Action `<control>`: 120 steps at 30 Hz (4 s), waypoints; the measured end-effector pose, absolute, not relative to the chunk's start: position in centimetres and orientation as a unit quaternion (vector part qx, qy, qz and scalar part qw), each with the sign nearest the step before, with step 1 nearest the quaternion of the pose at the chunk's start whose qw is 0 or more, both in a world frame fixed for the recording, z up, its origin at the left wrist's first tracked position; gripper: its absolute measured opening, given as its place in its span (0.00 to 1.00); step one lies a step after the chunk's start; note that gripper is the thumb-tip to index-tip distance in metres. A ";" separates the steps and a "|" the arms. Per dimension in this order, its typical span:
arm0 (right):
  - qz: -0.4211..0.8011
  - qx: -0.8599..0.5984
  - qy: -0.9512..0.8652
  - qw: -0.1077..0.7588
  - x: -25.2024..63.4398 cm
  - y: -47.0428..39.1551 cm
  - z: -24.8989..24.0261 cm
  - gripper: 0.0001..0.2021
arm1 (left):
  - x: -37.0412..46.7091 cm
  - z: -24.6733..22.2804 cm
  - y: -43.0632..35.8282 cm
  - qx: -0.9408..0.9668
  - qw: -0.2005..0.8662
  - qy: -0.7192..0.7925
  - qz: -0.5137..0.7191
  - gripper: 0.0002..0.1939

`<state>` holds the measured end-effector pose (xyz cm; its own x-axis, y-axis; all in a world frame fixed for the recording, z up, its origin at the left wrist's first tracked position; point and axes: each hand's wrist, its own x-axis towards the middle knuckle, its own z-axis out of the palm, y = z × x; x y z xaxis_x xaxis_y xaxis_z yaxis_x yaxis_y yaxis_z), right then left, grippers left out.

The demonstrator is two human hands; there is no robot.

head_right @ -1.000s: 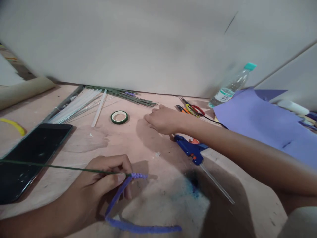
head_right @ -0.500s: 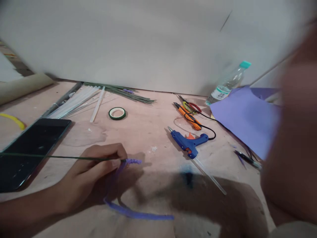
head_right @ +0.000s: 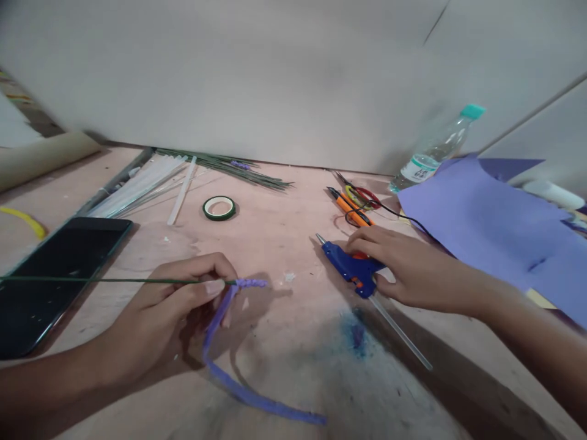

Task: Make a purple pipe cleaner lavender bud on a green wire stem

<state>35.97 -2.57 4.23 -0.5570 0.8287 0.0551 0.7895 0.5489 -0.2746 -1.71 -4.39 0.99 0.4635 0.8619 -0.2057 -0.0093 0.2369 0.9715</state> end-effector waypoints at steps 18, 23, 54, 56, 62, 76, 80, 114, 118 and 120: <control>0.321 -0.426 -0.742 0.405 25.6 -7.3 1.4 0.05 | -1.3 0.8 -4.0 0.462 0.677 0.444 0.362 0.15; 0.347 -0.442 -0.742 0.365 26.3 -7.1 0.6 0.03 | -1.6 0.7 -4.1 0.510 0.659 0.428 0.348 0.18; 0.328 -0.446 -0.770 0.317 26.8 -7.3 0.4 0.02 | -1.9 -0.3 -4.7 0.560 0.655 0.403 0.309 0.20; 0.324 -0.445 -0.773 0.313 26.9 -7.3 0.4 0.03 | -1.8 -0.1 -4.7 0.567 0.646 0.404 0.313 0.20; 0.328 -0.440 -0.775 0.313 27.1 -7.2 0.5 0.03 | -1.9 -0.2 -4.7 0.575 0.642 0.398 0.314 0.21; 0.313 -0.453 -0.757 0.353 26.2 -7.5 0.2 0.03 | -2.1 -0.5 -4.6 0.581 0.640 0.388 0.320 0.20; 0.330 -0.452 -0.759 0.333 26.6 -7.5 0.2 0.04 | -2.0 -0.5 -4.6 0.573 0.645 0.386 0.327 0.20; 0.330 -0.455 -0.767 0.310 26.9 -7.5 0.6 0.04 | -1.9 0.0 -4.7 0.579 0.635 0.397 0.323 0.19; 0.328 -0.446 -0.772 0.312 26.9 -7.5 0.5 0.03 | -2.0 -0.2 -4.6 0.588 0.626 0.400 0.320 0.20; 0.327 -0.446 -0.772 0.313 26.9 -7.4 0.5 0.03 | -2.0 -0.2 -4.6 0.590 0.623 0.401 0.321 0.20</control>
<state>26.90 -7.44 0.50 -0.4064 0.8935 0.1909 0.4837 0.3877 -0.7847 -2.00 -4.62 -0.24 0.4714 0.8736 -0.1207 0.0735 0.0975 0.9925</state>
